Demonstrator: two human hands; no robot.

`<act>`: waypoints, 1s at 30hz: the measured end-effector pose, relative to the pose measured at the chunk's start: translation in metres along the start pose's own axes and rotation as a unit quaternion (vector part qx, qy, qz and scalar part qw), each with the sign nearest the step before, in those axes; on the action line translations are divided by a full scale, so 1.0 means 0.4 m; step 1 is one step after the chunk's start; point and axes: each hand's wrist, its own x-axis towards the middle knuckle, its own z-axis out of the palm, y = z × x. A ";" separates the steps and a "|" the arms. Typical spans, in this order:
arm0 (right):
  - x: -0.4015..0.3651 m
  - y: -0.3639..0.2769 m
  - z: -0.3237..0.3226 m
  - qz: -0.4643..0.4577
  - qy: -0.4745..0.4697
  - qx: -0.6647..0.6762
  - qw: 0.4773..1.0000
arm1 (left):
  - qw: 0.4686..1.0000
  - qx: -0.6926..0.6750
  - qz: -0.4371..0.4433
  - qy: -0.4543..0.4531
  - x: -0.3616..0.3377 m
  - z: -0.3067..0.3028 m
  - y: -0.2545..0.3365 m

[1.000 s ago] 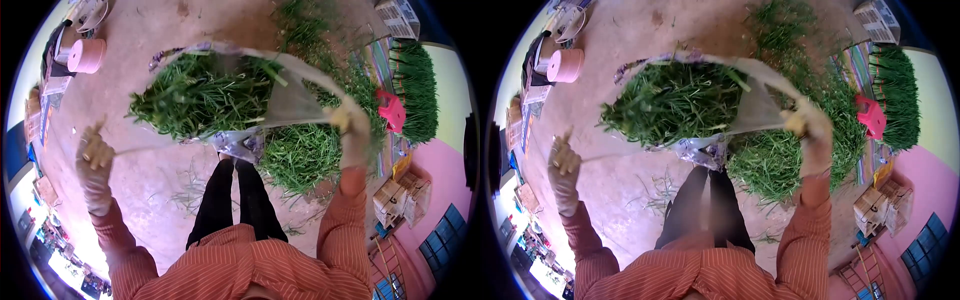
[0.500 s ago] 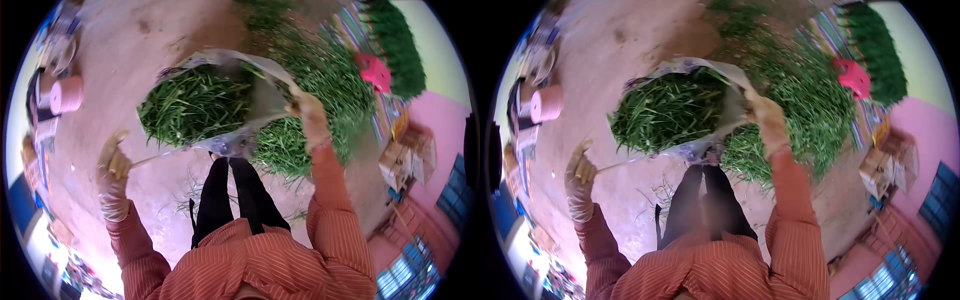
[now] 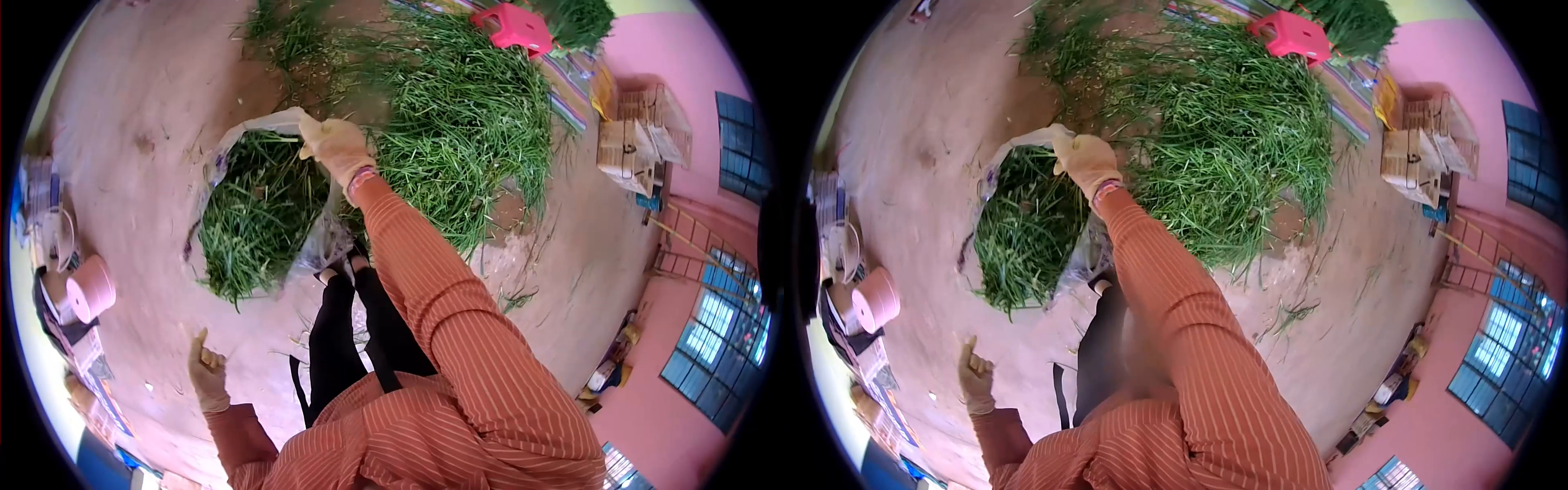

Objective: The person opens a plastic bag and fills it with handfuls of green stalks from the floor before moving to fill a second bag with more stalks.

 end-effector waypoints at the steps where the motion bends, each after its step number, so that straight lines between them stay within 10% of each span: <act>1: 0.002 0.014 -0.006 -0.052 -0.002 -0.053 0.997 | 0.998 -0.040 -0.030 -0.041 0.011 -0.012 -0.010; 8: -0.165 0.177 -0.112 -0.259 0.134 -0.164 0.942 | 0.993 0.099 0.056 -0.027 -0.024 0.061 -0.052; 12: -0.288 0.403 -0.280 -0.109 0.153 -0.088 0.978 | 0.967 0.172 0.129 0.139 -0.044 0.124 -0.116; 16: -0.423 0.708 -0.547 0.092 0.021 -0.101 0.990 | 0.806 0.397 0.310 0.310 -0.131 0.333 -0.251; 18: -0.490 0.772 -0.730 0.050 -0.108 -0.215 0.969 | 0.631 0.516 0.553 0.174 -0.225 0.507 -0.346; 22: -0.574 0.954 -0.958 0.275 0.066 -0.245 0.927 | 0.661 0.535 0.508 -0.137 -0.283 0.760 -0.563; 24: -0.566 1.055 -1.063 0.257 0.011 -0.225 0.940 | 0.670 0.550 0.450 -0.213 -0.173 0.810 -0.659; 28: -0.407 1.079 -1.083 0.358 0.108 -0.056 0.926 | 0.781 0.524 0.284 -0.186 0.188 0.784 -0.917; 30: -0.317 1.170 -1.068 0.341 0.162 -0.067 0.924 | 0.713 0.603 0.331 -0.133 0.353 0.761 -1.001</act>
